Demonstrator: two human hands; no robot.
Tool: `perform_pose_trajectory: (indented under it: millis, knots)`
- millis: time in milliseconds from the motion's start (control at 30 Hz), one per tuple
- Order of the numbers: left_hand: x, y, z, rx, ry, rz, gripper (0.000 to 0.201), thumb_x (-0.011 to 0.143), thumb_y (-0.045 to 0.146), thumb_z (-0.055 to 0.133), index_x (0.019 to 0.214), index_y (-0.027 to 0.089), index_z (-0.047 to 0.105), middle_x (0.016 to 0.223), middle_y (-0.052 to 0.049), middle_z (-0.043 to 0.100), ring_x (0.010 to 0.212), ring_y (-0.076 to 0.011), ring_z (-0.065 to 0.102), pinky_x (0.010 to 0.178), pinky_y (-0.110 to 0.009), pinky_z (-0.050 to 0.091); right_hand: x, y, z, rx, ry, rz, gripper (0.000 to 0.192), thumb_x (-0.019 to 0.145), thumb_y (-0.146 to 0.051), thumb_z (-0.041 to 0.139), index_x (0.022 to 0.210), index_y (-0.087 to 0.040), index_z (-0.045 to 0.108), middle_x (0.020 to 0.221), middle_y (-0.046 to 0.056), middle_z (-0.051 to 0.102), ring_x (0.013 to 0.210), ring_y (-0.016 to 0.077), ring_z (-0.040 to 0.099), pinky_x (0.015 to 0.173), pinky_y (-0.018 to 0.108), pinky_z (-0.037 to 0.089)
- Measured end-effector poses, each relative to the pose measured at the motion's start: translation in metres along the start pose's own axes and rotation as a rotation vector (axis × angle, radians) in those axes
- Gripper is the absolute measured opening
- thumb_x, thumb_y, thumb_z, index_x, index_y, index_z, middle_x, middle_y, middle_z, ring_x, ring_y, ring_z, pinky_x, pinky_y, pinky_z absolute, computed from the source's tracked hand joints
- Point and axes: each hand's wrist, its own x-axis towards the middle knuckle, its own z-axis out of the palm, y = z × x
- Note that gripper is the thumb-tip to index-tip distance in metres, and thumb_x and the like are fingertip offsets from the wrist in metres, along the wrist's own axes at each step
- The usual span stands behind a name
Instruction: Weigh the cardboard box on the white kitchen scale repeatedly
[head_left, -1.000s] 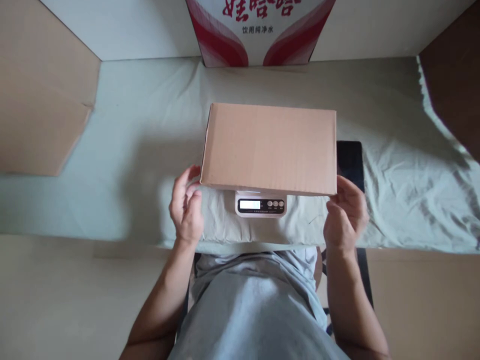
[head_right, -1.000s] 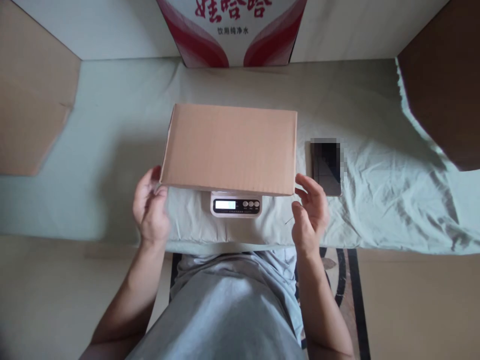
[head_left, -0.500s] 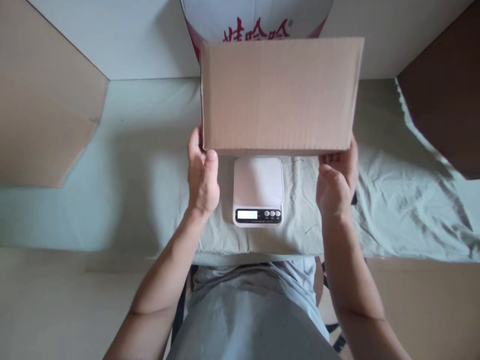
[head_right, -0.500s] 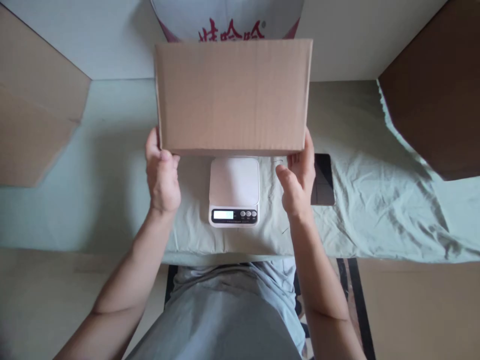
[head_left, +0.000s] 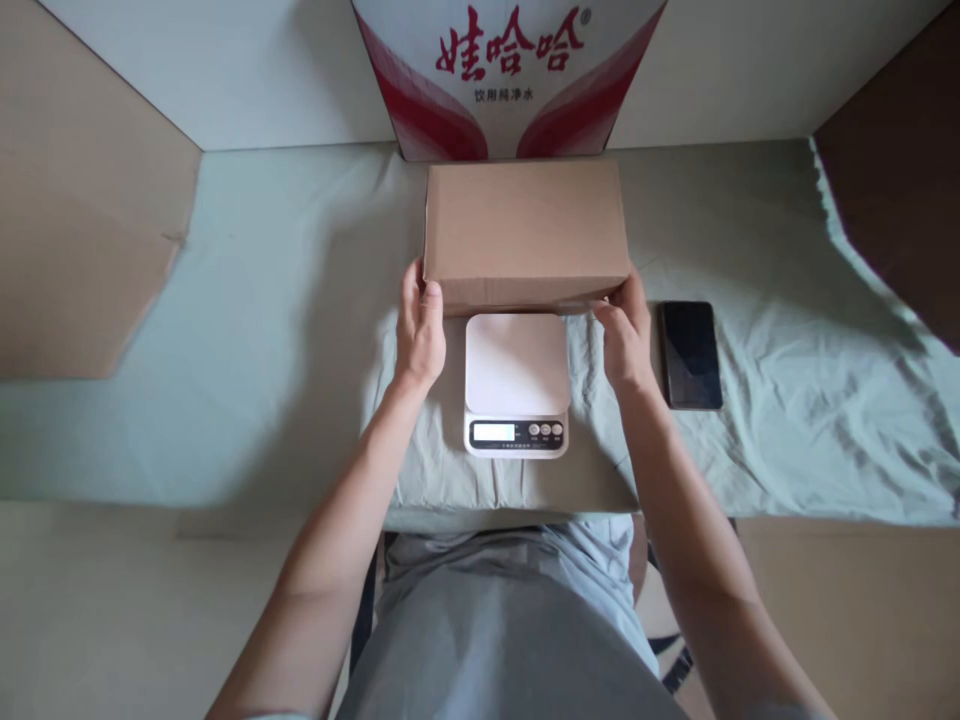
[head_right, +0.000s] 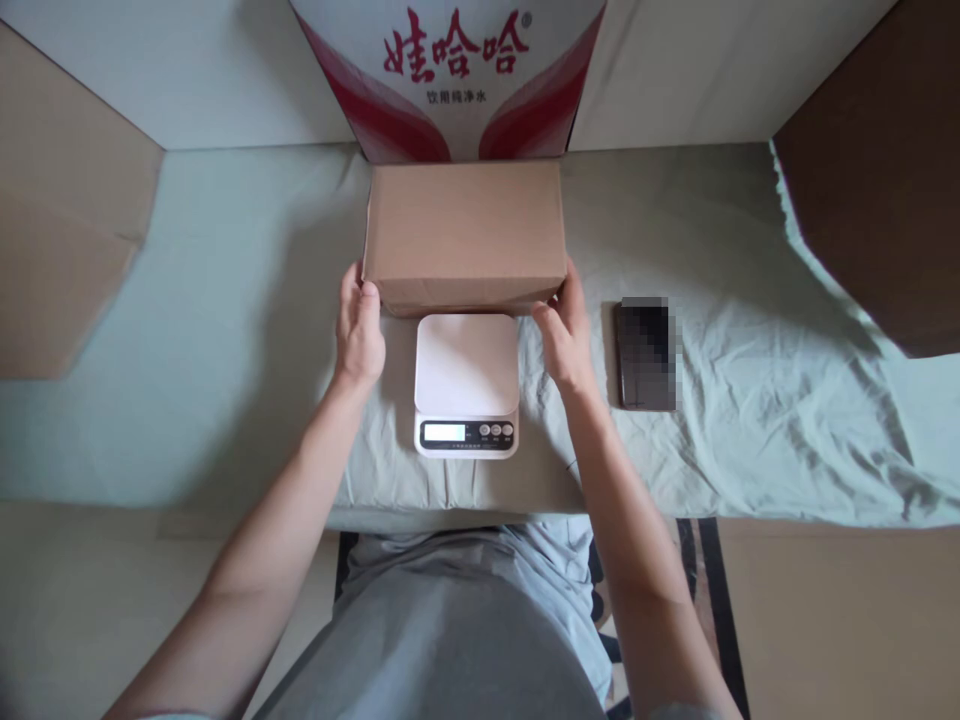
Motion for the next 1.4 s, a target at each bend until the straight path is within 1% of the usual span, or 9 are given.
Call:
perform_pose_trajectory:
  millis: [167,300,533,767,867,967,1167,1300,1400]
  knots:
    - [-0.002,-0.030,0.001,0.054,0.107,0.034,0.051,0.095,0.048,0.038,0.138,0.020,0.039,0.148,-0.013,0.047,0.139,-0.0195,0.044,0.118,-0.036,0.033,-0.016,0.015,-0.009,-0.219,0.082,0.047,0.060,0.079,-0.035,0.052,0.137,-0.026,0.040,0.140,0.008,0.053,0.130,0.0284,0.050,0.111,0.057,0.039]
    - [-0.009,-0.045,0.000,0.234,0.059,-0.020,0.049,0.086,0.019,0.047,0.136,0.017,0.042,0.144,-0.013,0.052,0.136,-0.0205,0.047,0.118,-0.038,0.034,-0.027,0.020,-0.012,-0.547,0.031,0.081,0.062,0.072,-0.015,0.053,0.133,-0.019,0.045,0.135,0.014,0.056,0.129,0.0302,0.049,0.112,0.057,0.038]
    - [-0.014,-0.048,0.003,0.405,0.007,-0.028,0.045,0.078,0.008,0.048,0.121,0.017,0.055,0.130,-0.013,0.063,0.129,-0.0249,0.055,0.115,-0.041,0.039,-0.027,0.021,-0.008,-0.737,-0.041,-0.009,0.050,0.066,-0.009,0.051,0.116,-0.017,0.058,0.130,0.015,0.059,0.126,0.0315,0.050,0.109,0.055,0.042]
    - [-0.014,-0.047,0.001,0.376,0.050,0.015,0.062,0.069,-0.001,0.047,0.129,0.015,0.052,0.134,-0.013,0.061,0.132,-0.0241,0.051,0.117,-0.041,0.036,-0.027,0.022,-0.010,-0.663,0.001,-0.009,0.050,0.064,-0.008,0.051,0.112,-0.019,0.059,0.126,0.013,0.061,0.122,0.0304,0.052,0.109,0.055,0.041]
    - [-0.012,-0.044,-0.003,0.364,0.089,0.066,0.072,0.063,-0.004,0.046,0.132,0.013,0.049,0.131,-0.013,0.063,0.134,-0.0236,0.049,0.119,-0.041,0.033,-0.022,0.022,-0.009,-0.463,0.060,0.058,0.057,0.063,-0.011,0.052,0.119,-0.020,0.054,0.120,0.010,0.065,0.114,0.0275,0.056,0.103,0.053,0.045]
    - [-0.005,-0.039,-0.004,0.316,0.041,0.066,0.071,0.063,-0.004,0.046,0.131,0.016,0.050,0.132,-0.010,0.063,0.135,-0.0226,0.048,0.119,-0.040,0.032,-0.009,0.021,-0.005,-0.147,-0.014,0.076,0.050,0.068,-0.021,0.053,0.117,-0.023,0.052,0.112,0.006,0.066,0.103,0.0242,0.061,0.091,0.046,0.052]
    - [0.009,-0.001,-0.008,0.143,-0.001,0.162,0.072,0.069,0.003,0.050,0.137,0.022,0.041,0.136,-0.007,0.057,0.132,-0.0201,0.050,0.117,-0.038,0.036,0.014,-0.013,-0.005,0.070,-0.027,-0.020,0.045,0.071,-0.035,0.060,0.115,-0.029,0.052,0.105,0.002,0.063,0.102,0.0229,0.061,0.091,0.045,0.053]
    - [-0.021,0.039,-0.023,0.133,0.042,0.236,0.072,0.068,0.002,0.048,0.136,0.024,0.040,0.135,-0.007,0.055,0.132,-0.0200,0.050,0.116,-0.037,0.037,-0.010,-0.058,-0.017,0.108,0.044,-0.049,0.048,0.070,-0.044,0.067,0.114,-0.035,0.052,0.114,0.001,0.060,0.112,0.0239,0.058,0.100,0.046,0.050]
    - [-0.061,0.045,-0.031,0.169,0.082,0.190,0.064,0.069,0.003,0.049,0.130,0.020,0.044,0.129,-0.008,0.058,0.127,-0.0220,0.053,0.112,-0.040,0.041,-0.047,-0.074,-0.020,0.118,0.080,-0.008,0.054,0.070,-0.045,0.070,0.120,-0.036,0.052,0.120,0.003,0.058,0.118,0.0254,0.055,0.104,0.045,0.048]
